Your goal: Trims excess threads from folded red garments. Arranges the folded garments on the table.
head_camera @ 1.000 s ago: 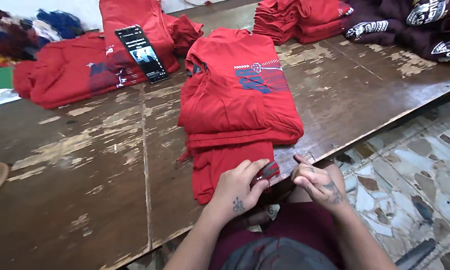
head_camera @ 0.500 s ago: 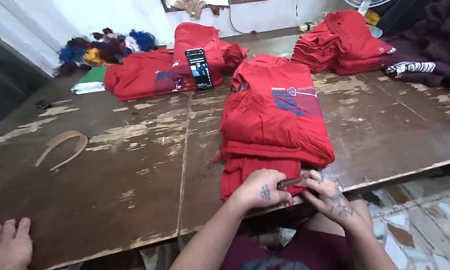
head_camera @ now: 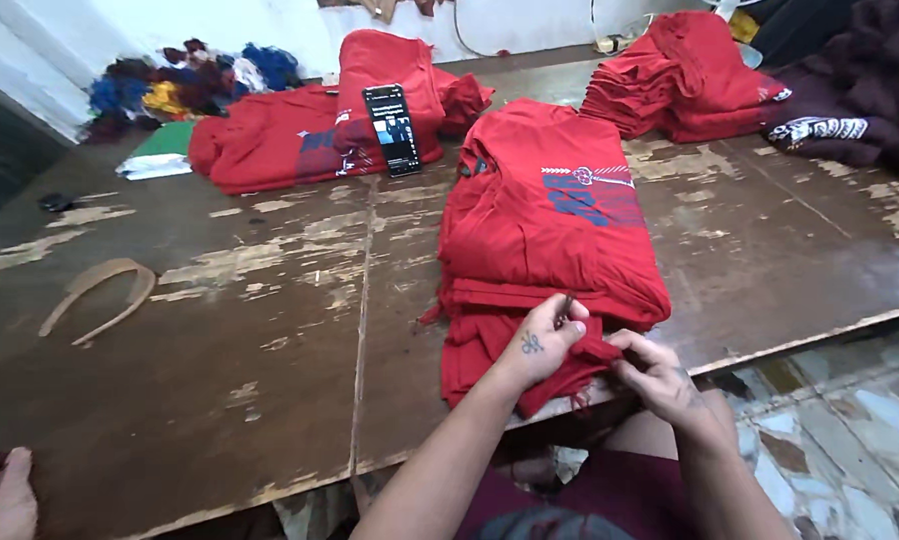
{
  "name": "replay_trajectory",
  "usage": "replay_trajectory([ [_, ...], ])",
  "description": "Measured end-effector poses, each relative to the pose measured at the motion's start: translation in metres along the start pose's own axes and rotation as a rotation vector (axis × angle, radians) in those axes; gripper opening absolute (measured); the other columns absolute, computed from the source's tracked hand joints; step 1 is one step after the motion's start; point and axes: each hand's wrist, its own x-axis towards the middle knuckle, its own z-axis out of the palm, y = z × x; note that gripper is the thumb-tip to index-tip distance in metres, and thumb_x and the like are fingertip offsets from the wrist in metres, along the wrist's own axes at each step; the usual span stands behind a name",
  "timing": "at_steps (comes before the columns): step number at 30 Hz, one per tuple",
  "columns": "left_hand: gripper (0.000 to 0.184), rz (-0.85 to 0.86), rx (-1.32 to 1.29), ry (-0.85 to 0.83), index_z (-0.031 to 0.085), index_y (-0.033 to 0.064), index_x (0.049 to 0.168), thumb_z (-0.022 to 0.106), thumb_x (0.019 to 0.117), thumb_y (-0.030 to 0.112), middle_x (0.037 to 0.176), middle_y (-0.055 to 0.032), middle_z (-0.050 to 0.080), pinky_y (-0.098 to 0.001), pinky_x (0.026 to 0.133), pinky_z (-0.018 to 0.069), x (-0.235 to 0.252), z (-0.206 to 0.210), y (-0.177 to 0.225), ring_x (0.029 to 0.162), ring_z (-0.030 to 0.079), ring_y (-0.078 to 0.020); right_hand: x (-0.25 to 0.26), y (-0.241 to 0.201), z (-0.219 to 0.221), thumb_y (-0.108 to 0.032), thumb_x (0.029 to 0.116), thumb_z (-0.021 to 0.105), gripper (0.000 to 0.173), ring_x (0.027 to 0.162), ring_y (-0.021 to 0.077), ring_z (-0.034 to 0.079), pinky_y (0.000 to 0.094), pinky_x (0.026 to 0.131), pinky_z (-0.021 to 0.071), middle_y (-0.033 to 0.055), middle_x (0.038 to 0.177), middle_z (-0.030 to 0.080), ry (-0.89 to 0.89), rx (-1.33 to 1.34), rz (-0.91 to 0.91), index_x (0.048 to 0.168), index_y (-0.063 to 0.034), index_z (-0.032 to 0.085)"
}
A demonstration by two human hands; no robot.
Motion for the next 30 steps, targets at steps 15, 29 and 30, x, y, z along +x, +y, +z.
replay_trajectory([
  [15,0.021,-0.036,0.110,-0.031,0.069,0.0027,0.115,0.061,0.0970,0.011,0.078,0.0044,0.063,-0.0192,0.066,0.0464,0.000,0.013,-0.011,0.066,0.054,-0.0002,-0.028,-0.022,-0.026,-0.011,0.1007,0.056,0.020,0.085,0.0232,0.075,0.0370,0.080,0.0605,0.0131,0.094,0.076,-0.002,-0.514,0.008,0.102,-0.0012,0.074],
  [29,0.028,0.035,0.335,-0.077,0.068,0.0025,0.121,0.059,0.0984,0.016,0.083,-0.0006,0.067,-0.0248,0.070,0.0500,-0.007,0.009,-0.011,0.071,0.059,-0.0056,-0.020,-0.020,0.002,-0.008,0.0969,0.061,0.018,0.088,0.0303,0.077,0.0449,0.081,0.0618,0.0157,0.097,0.077,0.071,-0.574,0.046,0.104,0.0016,0.075],
  [30,0.030,0.061,0.450,-0.111,0.068,0.0034,0.123,0.058,0.0991,0.019,0.088,-0.0046,0.070,-0.0302,0.073,0.0528,-0.011,0.007,-0.010,0.075,0.063,-0.0108,-0.025,-0.026,-0.004,-0.008,0.0969,0.061,0.017,0.086,0.0312,0.076,0.0460,0.079,0.0619,0.0160,0.095,0.076,0.050,-0.596,0.066,0.102,0.0011,0.075],
])
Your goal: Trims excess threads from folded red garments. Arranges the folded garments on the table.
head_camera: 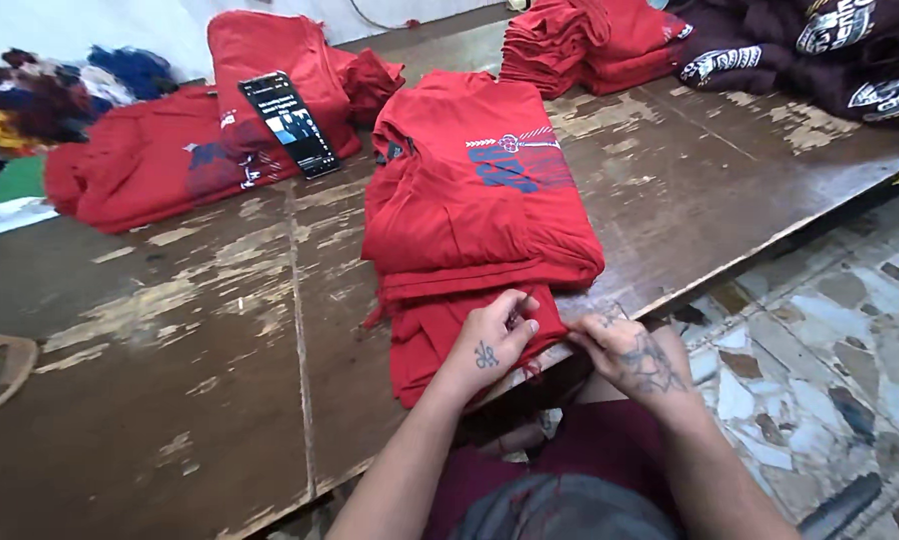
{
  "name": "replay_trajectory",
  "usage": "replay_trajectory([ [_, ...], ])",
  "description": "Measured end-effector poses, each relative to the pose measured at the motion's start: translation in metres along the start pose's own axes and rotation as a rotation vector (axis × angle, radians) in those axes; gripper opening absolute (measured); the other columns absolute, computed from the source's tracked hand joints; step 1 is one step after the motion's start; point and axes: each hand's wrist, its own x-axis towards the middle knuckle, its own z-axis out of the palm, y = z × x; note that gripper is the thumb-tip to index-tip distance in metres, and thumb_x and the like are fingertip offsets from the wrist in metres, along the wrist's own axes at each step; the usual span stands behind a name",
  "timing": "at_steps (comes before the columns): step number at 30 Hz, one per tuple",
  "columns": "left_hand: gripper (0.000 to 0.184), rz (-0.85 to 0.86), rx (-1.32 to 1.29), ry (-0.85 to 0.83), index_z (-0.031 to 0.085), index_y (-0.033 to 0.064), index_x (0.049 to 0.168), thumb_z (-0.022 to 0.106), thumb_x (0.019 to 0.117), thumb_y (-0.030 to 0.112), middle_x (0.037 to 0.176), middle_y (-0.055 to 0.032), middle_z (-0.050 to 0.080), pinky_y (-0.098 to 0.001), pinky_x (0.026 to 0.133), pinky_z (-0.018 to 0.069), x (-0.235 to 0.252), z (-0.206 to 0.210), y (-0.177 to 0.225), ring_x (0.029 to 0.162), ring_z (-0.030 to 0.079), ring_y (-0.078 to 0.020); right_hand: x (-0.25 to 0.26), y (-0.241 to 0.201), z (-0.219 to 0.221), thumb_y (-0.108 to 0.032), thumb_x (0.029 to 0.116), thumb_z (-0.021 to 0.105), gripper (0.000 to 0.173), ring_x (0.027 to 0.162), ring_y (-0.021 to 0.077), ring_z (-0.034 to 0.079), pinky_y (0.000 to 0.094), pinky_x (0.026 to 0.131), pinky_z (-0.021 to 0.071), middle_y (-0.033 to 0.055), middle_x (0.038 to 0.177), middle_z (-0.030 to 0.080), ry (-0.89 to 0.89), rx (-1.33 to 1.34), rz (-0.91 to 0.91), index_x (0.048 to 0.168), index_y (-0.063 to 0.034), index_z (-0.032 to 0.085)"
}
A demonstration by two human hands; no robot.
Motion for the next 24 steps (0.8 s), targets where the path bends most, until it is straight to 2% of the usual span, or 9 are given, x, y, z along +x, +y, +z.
replay_trajectory([
  [3,0.041,0.038,0.293,-0.123,0.063,0.0090,0.135,0.055,0.1009,0.030,0.108,-0.0123,0.073,-0.0508,0.082,0.0559,-0.008,-0.009,0.007,0.093,0.071,-0.0280,-0.014,0.002,-0.015,-0.009,0.0986,0.058,0.017,0.084,0.0282,0.076,0.0410,0.077,0.0619,0.0139,0.091,0.075,0.005,-0.056,-0.033,0.099,-0.0019,0.074],
  [5,0.043,0.110,0.468,-0.170,0.060,0.0095,0.137,0.050,0.1022,0.032,0.114,-0.0137,0.072,-0.0560,0.079,0.0557,-0.013,-0.012,0.019,0.098,0.072,-0.0329,-0.021,0.003,-0.015,-0.010,0.0989,0.058,0.018,0.085,0.0260,0.075,0.0378,0.079,0.0617,0.0126,0.090,0.076,0.052,-0.055,-0.068,0.098,-0.0025,0.074],
  [8,0.028,0.347,0.620,-0.102,0.070,0.0107,0.119,0.054,0.0994,0.023,0.099,-0.0116,0.072,-0.0499,0.066,0.0577,-0.017,-0.013,0.034,0.086,0.073,-0.0305,-0.026,0.003,-0.012,-0.013,0.0948,0.062,0.016,0.076,0.0236,0.072,0.0357,0.071,0.0597,0.0104,0.082,0.072,0.136,-0.049,-0.071,0.092,-0.0043,0.074],
  [10,0.024,0.465,0.674,-0.076,0.072,0.0129,0.114,0.059,0.0951,0.017,0.094,-0.0089,0.072,-0.0469,0.065,0.0577,-0.016,-0.009,0.036,0.083,0.072,-0.0290,-0.027,0.001,-0.010,-0.017,0.0939,0.064,0.016,0.076,0.0234,0.071,0.0365,0.069,0.0593,0.0100,0.081,0.071,0.161,-0.039,-0.048,0.088,-0.0056,0.074],
  [13,0.021,0.548,0.748,-0.057,0.074,0.0141,0.110,0.061,0.0938,0.012,0.091,-0.0064,0.073,-0.0442,0.065,0.0562,-0.009,-0.010,0.034,0.082,0.072,-0.0277,-0.023,-0.005,-0.009,-0.018,0.0928,0.063,0.018,0.073,0.0229,0.070,0.0359,0.066,0.0575,0.0095,0.077,0.069,0.216,-0.027,-0.065,0.083,-0.0062,0.072],
  [15,0.018,0.567,0.790,-0.023,0.074,0.0140,0.105,0.061,0.0939,0.011,0.086,-0.0055,0.072,-0.0427,0.062,0.0560,-0.009,-0.014,0.035,0.078,0.072,-0.0263,-0.020,-0.009,-0.011,-0.017,0.0926,0.062,0.018,0.073,0.0230,0.070,0.0356,0.066,0.0577,0.0095,0.077,0.068,0.228,-0.028,-0.069,0.082,-0.0061,0.071],
  [18,0.022,0.579,0.797,0.002,0.073,0.0123,0.111,0.061,0.0930,0.013,0.087,-0.0073,0.071,-0.0428,0.060,0.0541,-0.013,-0.016,0.044,0.077,0.071,-0.0278,-0.018,-0.012,-0.008,-0.016,0.0913,0.062,0.017,0.073,0.0230,0.069,0.0351,0.066,0.0572,0.0096,0.075,0.068,0.252,-0.011,-0.053,0.081,-0.0055,0.070],
  [20,0.023,0.562,0.825,0.004,0.073,0.0117,0.112,0.062,0.0917,0.010,0.088,-0.0088,0.072,-0.0440,0.060,0.0550,-0.015,-0.012,0.045,0.077,0.072,-0.0295,-0.016,-0.015,-0.004,-0.015,0.0932,0.062,0.016,0.073,0.0214,0.069,0.0328,0.069,0.0575,0.0094,0.077,0.069,0.273,0.044,-0.068,0.084,-0.0045,0.071],
  [24,0.021,0.493,0.849,0.096,0.076,0.0131,0.105,0.061,0.0910,0.008,0.082,-0.0079,0.071,-0.0424,0.057,0.0552,-0.015,-0.008,0.033,0.071,0.071,-0.0276,-0.017,-0.019,0.002,-0.018,0.0982,0.060,0.020,0.077,0.0202,0.069,0.0325,0.075,0.0571,0.0097,0.080,0.070,0.240,0.226,-0.191,0.089,-0.0045,0.071],
])
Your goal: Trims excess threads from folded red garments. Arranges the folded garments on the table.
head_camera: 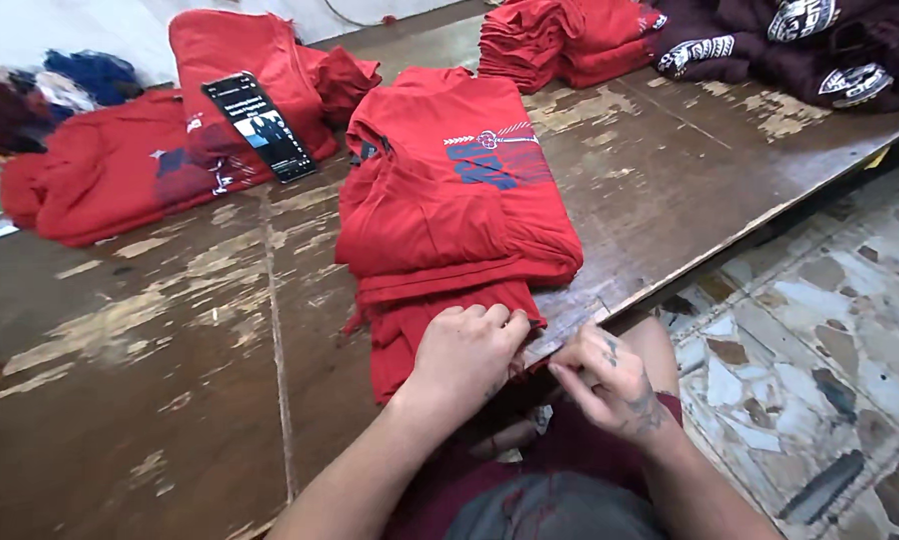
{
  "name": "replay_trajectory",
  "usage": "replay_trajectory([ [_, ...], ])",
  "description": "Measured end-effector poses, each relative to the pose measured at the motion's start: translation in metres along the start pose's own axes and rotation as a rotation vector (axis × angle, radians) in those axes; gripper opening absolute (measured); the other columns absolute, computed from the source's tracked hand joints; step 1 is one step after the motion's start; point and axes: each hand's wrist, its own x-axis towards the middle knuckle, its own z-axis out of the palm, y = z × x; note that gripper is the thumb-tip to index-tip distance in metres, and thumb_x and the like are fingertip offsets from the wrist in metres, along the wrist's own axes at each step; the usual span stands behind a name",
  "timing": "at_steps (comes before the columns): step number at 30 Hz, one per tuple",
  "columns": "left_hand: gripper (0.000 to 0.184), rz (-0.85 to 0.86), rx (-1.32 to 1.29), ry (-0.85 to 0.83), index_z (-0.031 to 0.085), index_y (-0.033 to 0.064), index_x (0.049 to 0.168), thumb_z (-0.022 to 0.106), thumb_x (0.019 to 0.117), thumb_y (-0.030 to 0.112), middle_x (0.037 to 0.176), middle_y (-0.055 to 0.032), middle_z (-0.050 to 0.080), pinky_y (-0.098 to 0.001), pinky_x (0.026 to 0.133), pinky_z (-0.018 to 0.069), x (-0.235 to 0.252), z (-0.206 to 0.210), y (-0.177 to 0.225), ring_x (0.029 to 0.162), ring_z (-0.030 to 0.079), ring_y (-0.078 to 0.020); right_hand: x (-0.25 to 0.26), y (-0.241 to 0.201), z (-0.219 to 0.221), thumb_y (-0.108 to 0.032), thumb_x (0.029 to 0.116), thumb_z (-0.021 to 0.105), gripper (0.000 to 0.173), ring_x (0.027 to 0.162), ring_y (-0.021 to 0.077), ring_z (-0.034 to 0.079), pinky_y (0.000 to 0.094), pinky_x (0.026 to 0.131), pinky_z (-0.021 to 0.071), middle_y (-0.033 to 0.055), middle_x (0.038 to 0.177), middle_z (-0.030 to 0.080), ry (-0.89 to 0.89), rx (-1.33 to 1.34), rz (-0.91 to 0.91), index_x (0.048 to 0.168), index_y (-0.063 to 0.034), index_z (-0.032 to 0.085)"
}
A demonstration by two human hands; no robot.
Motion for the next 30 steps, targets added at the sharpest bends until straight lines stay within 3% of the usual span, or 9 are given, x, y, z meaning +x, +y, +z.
replay_trajectory([
  [4,0.040,-0.249,-0.362,-0.037,0.069,0.0095,0.125,0.060,0.0974,0.036,0.092,-0.0092,0.072,-0.0476,0.062,0.0563,-0.021,0.008,-0.012,0.074,0.070,-0.0268,-0.009,-0.009,-0.013,-0.033,0.1039,0.058,0.032,0.093,0.0200,0.073,0.0358,0.088,0.0585,0.0104,0.099,0.074,-0.271,0.121,-0.009,0.110,-0.0039,0.071],
  [8,0.028,-0.289,-0.551,-0.359,0.069,0.0044,0.104,0.069,0.0950,0.031,0.083,-0.0128,0.069,-0.0561,0.070,0.0541,-0.037,-0.016,-0.046,0.077,0.069,-0.0313,-0.006,-0.012,-0.025,-0.024,0.1048,0.055,0.024,0.084,0.0138,0.071,0.0315,0.082,0.0566,0.0042,0.087,0.074,-0.313,0.105,-0.133,0.099,-0.0072,0.071],
  [10,0.015,-0.523,-0.696,0.222,0.068,0.0057,0.091,0.066,0.0958,0.020,0.078,-0.0006,0.066,-0.0321,0.069,0.0564,-0.055,-0.035,-0.070,0.071,0.065,-0.0109,0.010,-0.018,-0.018,-0.033,0.1063,0.052,0.034,0.082,0.0153,0.068,0.0330,0.081,0.0550,0.0037,0.082,0.070,-0.372,0.141,-0.230,0.090,-0.0089,0.070],
  [12,0.010,-0.760,-0.866,1.023,0.054,0.0129,0.096,0.063,0.1005,0.015,0.068,0.0090,0.055,-0.0178,0.050,0.0483,-0.049,-0.057,-0.084,0.052,0.051,-0.0007,0.037,-0.025,0.000,-0.043,0.1041,0.054,0.040,0.095,0.0235,0.069,0.0402,0.088,0.0560,0.0087,0.095,0.070,-0.472,0.135,-0.274,0.096,-0.0099,0.074],
  [13,0.010,-0.774,-0.884,1.177,0.050,0.0174,0.101,0.060,0.1022,0.015,0.068,0.0123,0.052,-0.0169,0.046,0.0465,-0.044,-0.065,-0.083,0.050,0.049,0.0011,0.053,-0.026,0.011,-0.045,0.1016,0.057,0.039,0.105,0.0287,0.068,0.0453,0.095,0.0547,0.0121,0.105,0.071,-0.505,0.095,-0.281,0.104,-0.0104,0.074],
  [17,0.025,-0.462,-0.653,0.535,0.069,-0.0010,0.105,0.067,0.0948,0.022,0.083,-0.0033,0.069,-0.0251,0.063,0.0539,-0.063,-0.032,-0.045,0.068,0.062,-0.0061,0.138,0.003,0.049,-0.047,0.0963,0.064,0.046,0.131,0.0437,0.058,0.0671,0.109,0.0413,0.0217,0.136,0.065,-0.495,-0.182,-0.184,0.129,-0.0153,0.071],
  [21,0.041,-0.595,-0.433,-0.190,0.068,0.0109,0.127,0.065,0.0961,0.038,0.104,-0.0127,0.075,-0.0560,0.083,0.0558,-0.072,-0.005,-0.031,0.096,0.073,-0.0310,0.204,0.047,0.095,-0.069,0.1001,0.041,0.072,0.155,0.0451,0.019,0.0712,0.120,0.0118,0.0223,0.167,0.027,-0.831,-0.356,0.273,0.161,-0.0298,0.037],
  [25,0.025,-0.538,-0.516,-0.130,0.072,0.0051,0.105,0.058,0.1005,0.025,0.093,-0.0130,0.072,-0.0508,0.081,0.0549,-0.071,-0.004,-0.037,0.090,0.070,-0.0282,0.204,0.065,0.113,-0.072,0.0985,0.040,0.076,0.153,0.0417,0.028,0.0692,0.119,0.0176,0.0190,0.164,0.035,-0.722,-0.385,0.237,0.161,-0.0284,0.038],
  [30,0.026,-0.467,-0.596,-0.288,0.072,0.0091,0.114,0.058,0.1004,0.027,0.106,-0.0138,0.067,-0.0507,0.089,0.0518,-0.065,-0.009,-0.048,0.101,0.066,-0.0284,0.152,0.057,0.073,-0.057,0.1006,0.050,0.066,0.143,0.0390,0.046,0.0603,0.119,0.0315,0.0192,0.148,0.055,-0.161,-0.153,-0.025,0.142,-0.0075,0.061],
])
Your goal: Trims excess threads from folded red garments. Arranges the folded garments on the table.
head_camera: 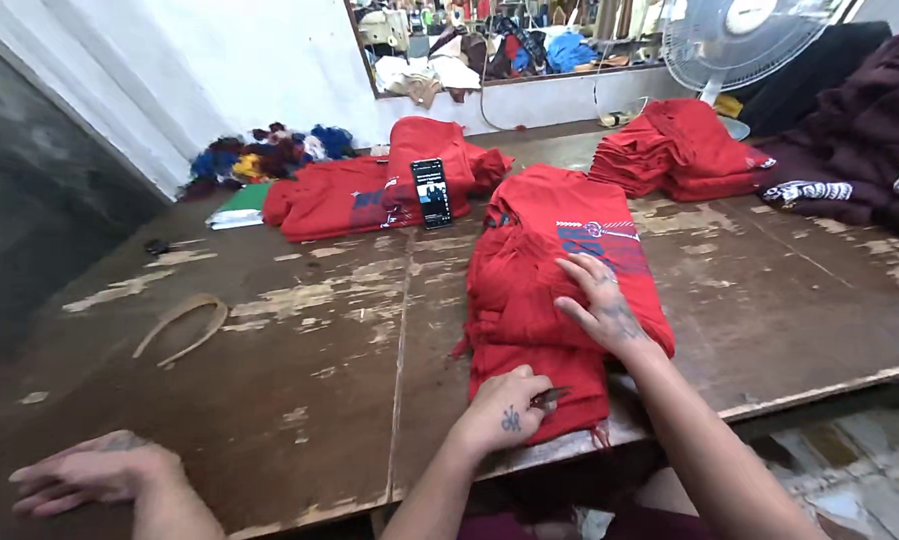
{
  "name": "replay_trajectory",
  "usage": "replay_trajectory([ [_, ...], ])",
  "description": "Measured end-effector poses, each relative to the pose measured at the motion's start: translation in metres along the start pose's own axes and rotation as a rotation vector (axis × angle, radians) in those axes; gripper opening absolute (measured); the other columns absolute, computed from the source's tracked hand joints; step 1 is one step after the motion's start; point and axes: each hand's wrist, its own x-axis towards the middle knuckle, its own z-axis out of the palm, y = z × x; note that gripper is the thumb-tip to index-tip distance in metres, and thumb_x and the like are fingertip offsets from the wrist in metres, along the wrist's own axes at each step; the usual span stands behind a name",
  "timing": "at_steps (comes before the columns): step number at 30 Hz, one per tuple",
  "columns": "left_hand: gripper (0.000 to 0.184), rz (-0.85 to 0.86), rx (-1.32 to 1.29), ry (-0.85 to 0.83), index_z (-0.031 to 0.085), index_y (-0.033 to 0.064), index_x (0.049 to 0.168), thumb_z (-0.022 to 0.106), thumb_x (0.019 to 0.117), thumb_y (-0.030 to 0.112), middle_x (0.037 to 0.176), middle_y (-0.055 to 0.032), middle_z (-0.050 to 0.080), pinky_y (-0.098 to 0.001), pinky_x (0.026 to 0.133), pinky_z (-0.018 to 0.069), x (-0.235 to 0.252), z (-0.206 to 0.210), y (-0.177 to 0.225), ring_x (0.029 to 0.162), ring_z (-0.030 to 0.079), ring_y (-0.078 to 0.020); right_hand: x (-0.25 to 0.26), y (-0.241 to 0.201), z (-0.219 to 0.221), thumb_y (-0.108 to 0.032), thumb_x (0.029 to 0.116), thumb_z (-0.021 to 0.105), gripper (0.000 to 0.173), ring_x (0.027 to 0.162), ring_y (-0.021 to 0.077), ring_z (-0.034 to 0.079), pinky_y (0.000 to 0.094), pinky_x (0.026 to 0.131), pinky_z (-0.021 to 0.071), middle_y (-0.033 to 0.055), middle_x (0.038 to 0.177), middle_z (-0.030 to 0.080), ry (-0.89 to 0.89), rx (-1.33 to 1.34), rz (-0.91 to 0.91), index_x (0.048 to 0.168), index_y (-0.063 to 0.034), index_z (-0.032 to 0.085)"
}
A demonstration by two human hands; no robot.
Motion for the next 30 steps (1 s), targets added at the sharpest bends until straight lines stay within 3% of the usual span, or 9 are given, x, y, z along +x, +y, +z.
replay_trajectory([
  [6,0.028,-0.030,0.018,0.035,0.071,0.0058,0.113,0.063,0.0979,0.028,0.107,-0.0143,0.069,-0.0522,0.088,0.0531,0.003,0.001,-0.004,0.102,0.067,-0.0292,-0.087,-0.050,-0.033,-0.032,0.1023,0.056,0.039,0.094,0.0175,0.072,0.0382,0.089,0.0587,0.0059,0.101,0.075,0.060,0.088,-0.053,0.128,-0.0059,0.068],
  [10,0.033,-0.205,0.039,0.116,0.062,0.0025,0.125,0.045,0.1073,0.025,0.111,-0.0181,0.068,-0.0540,0.091,0.0518,0.011,-0.009,0.016,0.106,0.067,-0.0337,-0.090,-0.050,-0.021,-0.045,0.1003,0.056,0.049,0.106,0.0287,0.071,0.0479,0.093,0.0569,0.0132,0.115,0.073,-0.169,0.040,0.052,0.131,-0.0091,0.068],
  [12,0.031,-0.211,0.114,0.192,0.062,0.0046,0.123,0.046,0.1065,0.026,0.097,-0.0174,0.072,-0.0561,0.082,0.0538,0.013,-0.007,0.028,0.095,0.071,-0.0360,-0.078,-0.051,-0.011,-0.050,0.0962,0.062,0.053,0.105,0.0361,0.069,0.0530,0.089,0.0572,0.0202,0.117,0.069,-0.303,0.009,0.105,0.131,-0.0094,0.068],
  [15,0.026,-0.073,0.004,0.329,0.069,0.0029,0.109,0.054,0.1029,0.022,0.087,-0.0124,0.071,-0.0480,0.075,0.0558,-0.004,-0.012,0.021,0.082,0.070,-0.0269,-0.065,-0.046,-0.017,-0.011,0.0858,0.072,0.036,0.096,0.0409,0.070,0.0568,0.080,0.0585,0.0245,0.111,0.067,-0.285,-0.050,0.094,0.121,-0.0044,0.071],
  [17,0.024,-0.043,-0.047,0.266,0.070,0.0026,0.104,0.056,0.1025,0.022,0.086,-0.0101,0.070,-0.0426,0.076,0.0551,-0.024,-0.022,0.000,0.081,0.068,-0.0207,-0.074,-0.039,-0.029,-0.003,0.0749,0.074,0.031,0.094,0.0405,0.070,0.0565,0.077,0.0588,0.0225,0.104,0.069,-0.168,-0.072,-0.003,0.106,-0.0038,0.073],
  [20,0.031,-0.228,0.078,-0.094,0.071,0.0040,0.109,0.058,0.1027,0.032,0.097,-0.0165,0.071,-0.0591,0.086,0.0517,-0.027,-0.025,-0.012,0.095,0.069,-0.0336,-0.108,-0.039,-0.021,-0.014,0.0867,0.068,0.023,0.096,0.0364,0.071,0.0545,0.079,0.0592,0.0161,0.102,0.072,-0.174,-0.079,-0.109,0.107,-0.0112,0.076],
  [22,0.040,-0.258,0.160,-0.173,0.071,0.0042,0.104,0.055,0.1033,0.041,0.094,-0.0179,0.071,-0.0626,0.083,0.0500,-0.021,-0.028,0.004,0.095,0.068,-0.0374,-0.127,-0.038,-0.006,-0.018,0.0937,0.059,0.025,0.093,0.0313,0.071,0.0498,0.078,0.0592,0.0124,0.100,0.072,-0.088,-0.069,-0.131,0.110,-0.0130,0.077],
  [26,0.037,-0.024,-0.171,0.251,0.069,0.0013,0.097,0.045,0.1081,0.027,0.073,-0.0060,0.064,-0.0352,0.065,0.0520,0.015,0.004,0.028,0.066,0.062,-0.0152,-0.130,-0.035,-0.007,-0.018,0.0952,0.061,0.021,0.094,0.0311,0.071,0.0478,0.082,0.0594,0.0145,0.100,0.072,-0.040,0.003,-0.098,0.107,-0.0106,0.076],
  [30,0.031,-0.076,-0.432,0.243,0.068,0.0018,0.112,0.051,0.1061,0.027,0.080,-0.0025,0.065,-0.0285,0.066,0.0518,0.034,0.027,0.014,0.065,0.059,-0.0081,-0.156,-0.023,-0.024,-0.015,0.0995,0.060,0.018,0.090,0.0235,0.073,0.0350,0.084,0.0606,0.0119,0.094,0.073,0.031,0.085,-0.092,0.103,-0.0060,0.075],
])
